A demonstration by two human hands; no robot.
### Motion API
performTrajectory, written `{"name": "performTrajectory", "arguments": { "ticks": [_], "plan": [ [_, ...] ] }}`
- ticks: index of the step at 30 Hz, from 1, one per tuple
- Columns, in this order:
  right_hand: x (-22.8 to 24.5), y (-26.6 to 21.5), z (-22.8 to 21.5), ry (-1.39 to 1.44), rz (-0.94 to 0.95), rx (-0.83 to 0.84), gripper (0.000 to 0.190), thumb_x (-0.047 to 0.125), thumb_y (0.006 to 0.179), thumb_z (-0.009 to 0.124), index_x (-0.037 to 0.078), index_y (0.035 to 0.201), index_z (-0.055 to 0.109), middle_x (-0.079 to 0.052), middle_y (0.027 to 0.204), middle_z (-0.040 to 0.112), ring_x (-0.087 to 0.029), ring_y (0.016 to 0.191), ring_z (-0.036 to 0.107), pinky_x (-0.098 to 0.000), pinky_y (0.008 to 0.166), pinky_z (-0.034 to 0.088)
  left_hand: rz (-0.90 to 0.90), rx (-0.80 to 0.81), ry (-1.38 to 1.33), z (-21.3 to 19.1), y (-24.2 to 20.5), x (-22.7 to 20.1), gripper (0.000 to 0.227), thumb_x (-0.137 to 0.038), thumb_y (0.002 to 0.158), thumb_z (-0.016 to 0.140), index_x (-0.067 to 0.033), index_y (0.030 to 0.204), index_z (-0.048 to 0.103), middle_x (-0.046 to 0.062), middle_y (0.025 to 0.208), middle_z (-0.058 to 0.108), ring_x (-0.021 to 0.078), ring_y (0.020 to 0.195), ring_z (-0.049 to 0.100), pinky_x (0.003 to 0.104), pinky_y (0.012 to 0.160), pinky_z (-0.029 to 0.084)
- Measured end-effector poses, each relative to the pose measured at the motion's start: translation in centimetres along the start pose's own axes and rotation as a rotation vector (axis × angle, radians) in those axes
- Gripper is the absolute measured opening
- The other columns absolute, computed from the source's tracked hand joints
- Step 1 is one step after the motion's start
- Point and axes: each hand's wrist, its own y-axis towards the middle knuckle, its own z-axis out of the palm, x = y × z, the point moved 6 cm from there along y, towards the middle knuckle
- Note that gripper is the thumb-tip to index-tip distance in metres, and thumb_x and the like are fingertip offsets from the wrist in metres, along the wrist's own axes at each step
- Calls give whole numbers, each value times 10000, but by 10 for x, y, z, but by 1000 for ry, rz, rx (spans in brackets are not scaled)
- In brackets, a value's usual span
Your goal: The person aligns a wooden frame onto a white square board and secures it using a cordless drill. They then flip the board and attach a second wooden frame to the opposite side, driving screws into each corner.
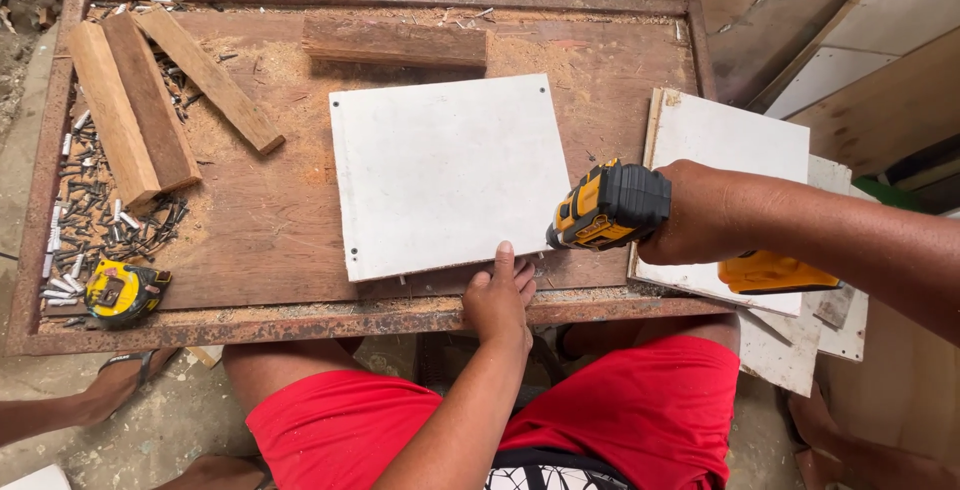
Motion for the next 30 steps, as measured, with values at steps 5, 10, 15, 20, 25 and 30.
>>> {"name": "performTrajectory", "arguments": {
  "ticks": [5,10,15,20,25,30],
  "plan": [
    [-4,5,4,7,-3,8,177,185,842,706,28,893,768,-157,693,761,-292,663,789,-402,726,671,-5,4,7,1,2,2,544,-371,974,714,96,1178,521,395,1230,650,470,1155,655,569,995,503],
    [1,8,0,-42,-21,6,170,175,829,697,30,875,771,-152,672,746,-289,622,768,-400,690,668,7,4,2,-1,8,7,548,-382,969,724,88,1176,531,395,1229,648,469,1158,650,583,999,497],
    [4,6,-1,-23,17,13,160,168,819,703,32,874,764,-146,670,733,-277,626,766,-393,692,667,-3,2,-4,1,4,3,541,-371,970,722,86,1183,528,395,1236,647,473,1175,640,592,1011,486],
    [-2,12,7,13,30,31,162,162,834,698,31,899,766,-153,691,748,-285,640,774,-396,702,668,-13,3,-20,1,-4,-4,560,-361,971,717,103,1200,502,409,1244,636,489,1188,630,594,1023,474],
    [6,11,4,3,35,34,163,153,832,693,28,900,772,-147,683,750,-274,625,770,-391,680,662,-22,-6,-25,1,-4,-1,554,-372,968,720,89,1196,516,397,1238,649,475,1190,637,592,1033,469],
    [9,9,0,10,58,19,158,138,826,714,13,900,776,-165,687,753,-301,627,773,-404,693,663,-24,0,-32,3,-5,-3,562,-378,969,714,86,1209,508,400,1246,642,479,1201,629,593,1041,461]
  ]
}}
